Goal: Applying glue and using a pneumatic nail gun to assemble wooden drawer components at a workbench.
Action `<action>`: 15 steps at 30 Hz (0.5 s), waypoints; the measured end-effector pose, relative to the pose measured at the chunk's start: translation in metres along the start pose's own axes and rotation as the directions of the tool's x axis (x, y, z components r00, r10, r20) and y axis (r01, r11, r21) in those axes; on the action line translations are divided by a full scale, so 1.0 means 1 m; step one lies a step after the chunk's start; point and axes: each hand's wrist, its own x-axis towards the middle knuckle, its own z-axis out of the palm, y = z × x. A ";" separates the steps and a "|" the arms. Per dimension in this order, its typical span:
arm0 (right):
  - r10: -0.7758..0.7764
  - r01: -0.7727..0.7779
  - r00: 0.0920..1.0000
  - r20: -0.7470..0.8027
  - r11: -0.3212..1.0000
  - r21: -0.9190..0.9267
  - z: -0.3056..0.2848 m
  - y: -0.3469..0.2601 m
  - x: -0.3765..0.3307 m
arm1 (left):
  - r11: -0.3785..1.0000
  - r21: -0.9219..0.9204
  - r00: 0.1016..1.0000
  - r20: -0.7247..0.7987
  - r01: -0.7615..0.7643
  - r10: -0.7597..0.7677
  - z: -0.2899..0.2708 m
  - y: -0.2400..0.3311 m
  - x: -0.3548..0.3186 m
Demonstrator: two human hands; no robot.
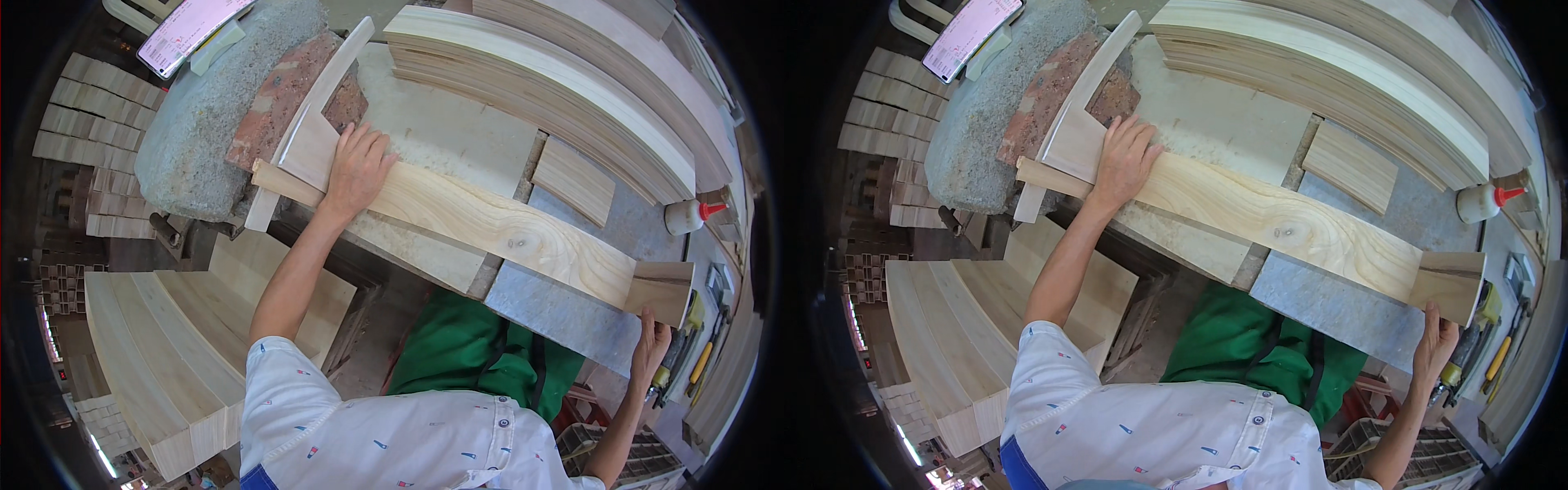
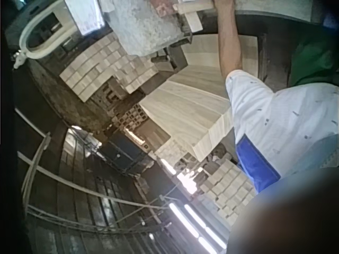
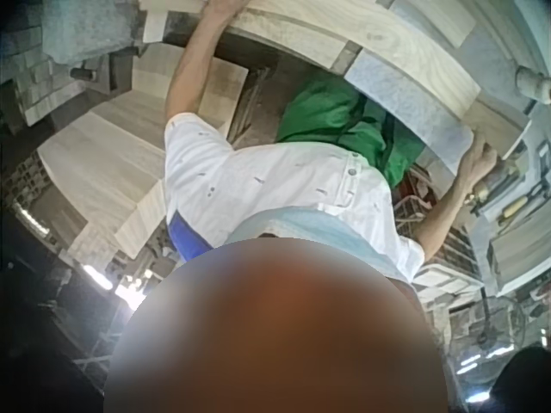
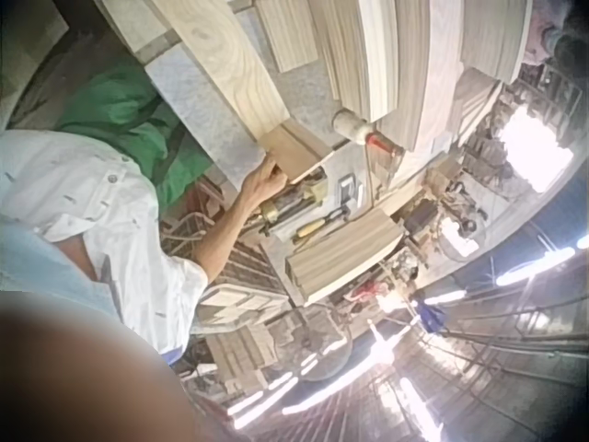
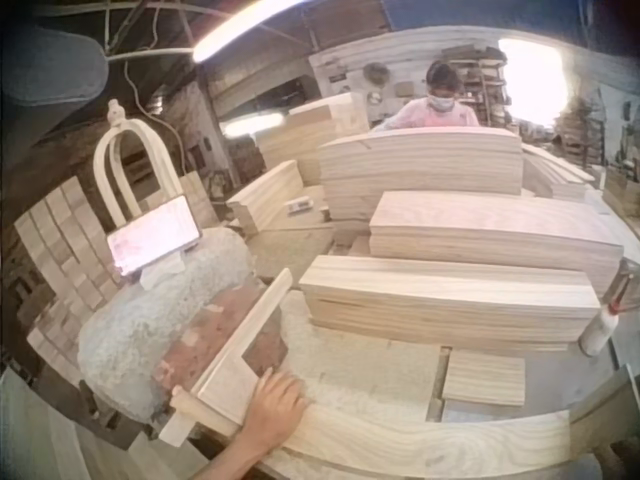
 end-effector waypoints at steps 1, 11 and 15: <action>-0.005 0.005 1.000 0.002 1.000 0.015 -0.001 -0.001 0.000 | 1.000 0.010 1.000 -0.004 0.006 -0.006 -0.003 0.002 0.002; 0.039 -0.040 0.999 0.023 0.999 0.032 -0.004 -0.010 -0.003 | 0.882 0.433 0.884 0.466 -0.184 -0.044 -0.053 0.000 0.025; 0.036 -0.037 0.999 0.019 0.997 0.069 -0.001 -0.007 0.002 | 0.817 0.494 0.895 0.442 -0.298 0.059 -0.054 -0.008 0.014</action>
